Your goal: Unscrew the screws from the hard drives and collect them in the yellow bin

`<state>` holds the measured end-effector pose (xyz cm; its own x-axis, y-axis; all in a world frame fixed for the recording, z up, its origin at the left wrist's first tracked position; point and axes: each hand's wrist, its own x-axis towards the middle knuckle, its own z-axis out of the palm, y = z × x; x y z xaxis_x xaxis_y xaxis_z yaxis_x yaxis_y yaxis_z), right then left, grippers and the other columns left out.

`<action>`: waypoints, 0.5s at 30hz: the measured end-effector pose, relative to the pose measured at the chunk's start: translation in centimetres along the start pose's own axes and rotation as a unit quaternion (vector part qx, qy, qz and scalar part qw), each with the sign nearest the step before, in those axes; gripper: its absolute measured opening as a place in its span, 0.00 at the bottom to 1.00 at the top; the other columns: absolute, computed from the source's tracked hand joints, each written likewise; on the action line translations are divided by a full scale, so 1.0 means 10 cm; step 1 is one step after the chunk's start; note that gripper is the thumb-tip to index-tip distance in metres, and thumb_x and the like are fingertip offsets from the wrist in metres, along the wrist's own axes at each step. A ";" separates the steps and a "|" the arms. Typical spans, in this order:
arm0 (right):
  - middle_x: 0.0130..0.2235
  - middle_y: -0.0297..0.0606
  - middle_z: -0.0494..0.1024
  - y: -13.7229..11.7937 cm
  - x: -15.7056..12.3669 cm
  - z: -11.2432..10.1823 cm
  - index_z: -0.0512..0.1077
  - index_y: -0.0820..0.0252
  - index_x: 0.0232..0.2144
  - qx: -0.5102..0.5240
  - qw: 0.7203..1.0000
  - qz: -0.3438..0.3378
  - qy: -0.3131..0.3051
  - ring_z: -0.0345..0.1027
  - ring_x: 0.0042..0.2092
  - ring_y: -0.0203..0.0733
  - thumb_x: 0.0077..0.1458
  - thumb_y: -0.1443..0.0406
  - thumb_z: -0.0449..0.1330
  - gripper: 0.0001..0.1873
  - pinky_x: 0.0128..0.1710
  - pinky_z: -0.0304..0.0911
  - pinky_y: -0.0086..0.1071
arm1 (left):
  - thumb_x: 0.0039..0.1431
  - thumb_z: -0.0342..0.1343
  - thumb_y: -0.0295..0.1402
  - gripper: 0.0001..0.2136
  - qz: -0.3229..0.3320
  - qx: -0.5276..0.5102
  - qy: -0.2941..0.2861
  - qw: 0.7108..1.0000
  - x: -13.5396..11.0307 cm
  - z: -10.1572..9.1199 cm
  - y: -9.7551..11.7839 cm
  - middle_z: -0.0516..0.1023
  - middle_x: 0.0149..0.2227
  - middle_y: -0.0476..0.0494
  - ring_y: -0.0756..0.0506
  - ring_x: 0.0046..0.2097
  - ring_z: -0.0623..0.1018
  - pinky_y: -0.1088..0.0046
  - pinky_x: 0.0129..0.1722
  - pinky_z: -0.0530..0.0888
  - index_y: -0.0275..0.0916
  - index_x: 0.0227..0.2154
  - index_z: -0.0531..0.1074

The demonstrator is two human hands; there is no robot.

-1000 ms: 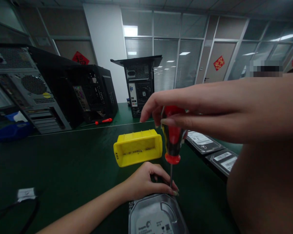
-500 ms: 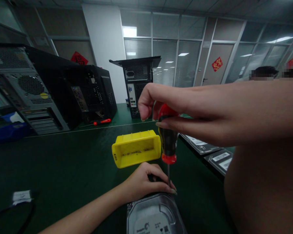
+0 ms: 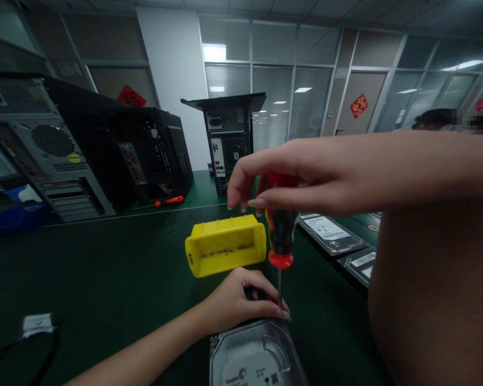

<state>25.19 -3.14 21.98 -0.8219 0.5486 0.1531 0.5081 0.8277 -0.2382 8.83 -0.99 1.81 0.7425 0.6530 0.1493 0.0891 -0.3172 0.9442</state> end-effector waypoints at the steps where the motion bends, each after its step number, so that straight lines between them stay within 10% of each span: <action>1: 0.38 0.26 0.74 0.01 -0.02 -0.01 0.70 0.62 0.46 0.018 1.000 -0.012 -0.004 0.68 0.33 0.23 0.57 0.74 0.53 0.15 0.27 0.62 0.11 | 0.51 0.64 0.31 0.04 -0.003 0.000 0.001 1.000 0.00 0.00 0.00 0.82 0.31 0.44 0.47 0.33 0.77 0.75 0.34 0.71 0.35 0.29 0.81; 8: 0.50 0.27 0.68 0.02 -0.13 -0.05 0.62 0.59 0.51 0.174 0.982 -0.055 -0.058 0.70 0.41 0.27 0.56 0.75 0.52 0.20 0.38 0.67 0.15 | 0.49 0.65 0.31 0.05 -0.020 0.004 0.006 1.000 0.00 0.00 0.02 0.81 0.28 0.45 0.47 0.32 0.77 0.75 0.34 0.69 0.34 0.27 0.79; 15: 0.39 0.36 0.75 0.15 0.03 -0.01 0.65 0.63 0.51 0.033 0.998 0.053 -0.031 0.73 0.33 0.33 0.57 0.60 0.57 0.21 0.23 0.66 0.17 | 0.51 0.64 0.31 0.04 -0.009 0.007 0.006 1.000 -0.01 0.00 0.00 0.81 0.31 0.47 0.49 0.33 0.76 0.77 0.33 0.67 0.35 0.28 0.79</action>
<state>25.70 -1.72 21.74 -0.7805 0.6219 0.0641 0.5762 0.7553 -0.3122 8.75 -1.01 1.82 0.7331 0.6663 0.1367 0.1107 -0.3152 0.9425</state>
